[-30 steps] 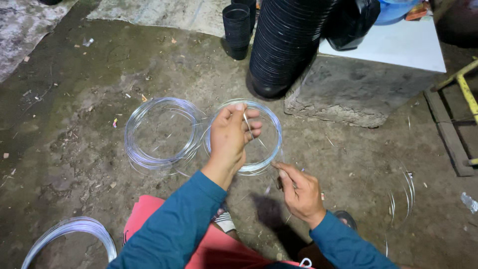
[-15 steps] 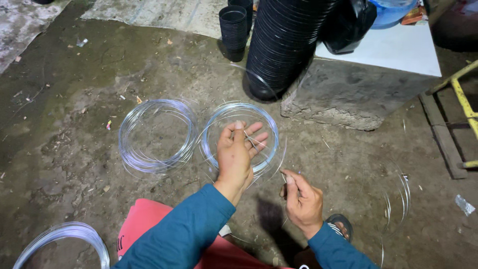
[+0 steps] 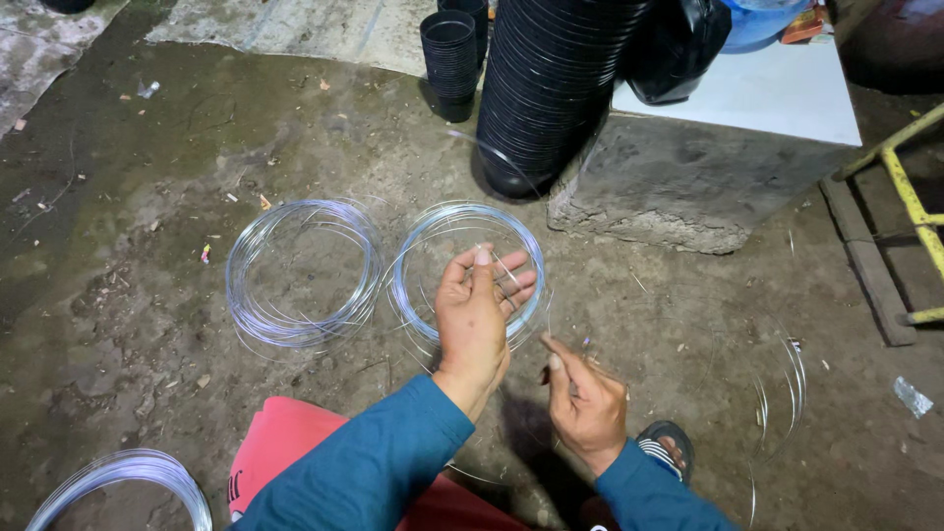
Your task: The person sits on the floor and repeatedly cuts lengths of thin metal wire using pliers. They measure each piece by hand, cut it, and place it aside, continuing the process with multiple coils of wire.
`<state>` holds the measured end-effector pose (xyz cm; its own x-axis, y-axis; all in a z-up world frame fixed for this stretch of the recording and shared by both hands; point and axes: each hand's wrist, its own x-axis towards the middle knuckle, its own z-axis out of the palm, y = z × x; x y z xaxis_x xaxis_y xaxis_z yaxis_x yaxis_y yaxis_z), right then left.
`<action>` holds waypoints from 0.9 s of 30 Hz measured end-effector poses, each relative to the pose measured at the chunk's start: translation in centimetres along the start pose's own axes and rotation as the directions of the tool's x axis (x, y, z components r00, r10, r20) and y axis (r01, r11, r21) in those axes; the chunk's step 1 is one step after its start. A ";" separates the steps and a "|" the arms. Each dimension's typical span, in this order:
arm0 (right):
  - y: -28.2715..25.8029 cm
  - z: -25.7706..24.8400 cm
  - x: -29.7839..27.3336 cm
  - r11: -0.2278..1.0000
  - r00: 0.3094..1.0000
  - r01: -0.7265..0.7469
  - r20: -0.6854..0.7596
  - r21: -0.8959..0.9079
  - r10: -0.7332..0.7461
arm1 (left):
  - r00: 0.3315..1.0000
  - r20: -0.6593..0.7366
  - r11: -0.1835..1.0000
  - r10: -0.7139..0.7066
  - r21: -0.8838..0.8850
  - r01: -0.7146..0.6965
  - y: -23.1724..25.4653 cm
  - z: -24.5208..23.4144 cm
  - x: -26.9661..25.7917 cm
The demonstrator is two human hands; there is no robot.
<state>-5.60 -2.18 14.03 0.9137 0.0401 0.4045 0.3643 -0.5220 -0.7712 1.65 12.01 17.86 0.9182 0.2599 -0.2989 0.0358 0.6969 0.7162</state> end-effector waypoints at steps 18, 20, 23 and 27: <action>-2.2 -1.6 2.8 1.000 0.975 -0.002 0.222 0.029 -0.005 | 0.985 0.173 0.996 -0.024 0.085 0.010 -2.6 0.0 -0.8; -1.4 -0.9 2.0 0.959 0.928 -0.244 0.323 0.147 0.186 | 0.983 0.179 0.992 -0.034 0.124 0.012 -2.7 0.3 -0.9; -0.3 0.3 0.8 0.868 0.905 -0.381 0.321 0.318 0.280 | 0.965 0.252 0.975 0.065 0.190 -0.115 -2.7 0.4 -1.4; 0.9 0.9 -0.2 0.790 0.904 -0.423 0.270 0.445 0.333 | 0.946 0.319 0.964 0.059 0.229 -0.137 -3.0 0.3 -2.2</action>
<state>-5.24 -1.94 12.81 0.9955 0.0922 -0.0234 -0.0188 -0.0503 -0.9986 -0.36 9.17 16.60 0.9965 0.0737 -0.0392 -0.0012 0.4826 0.8758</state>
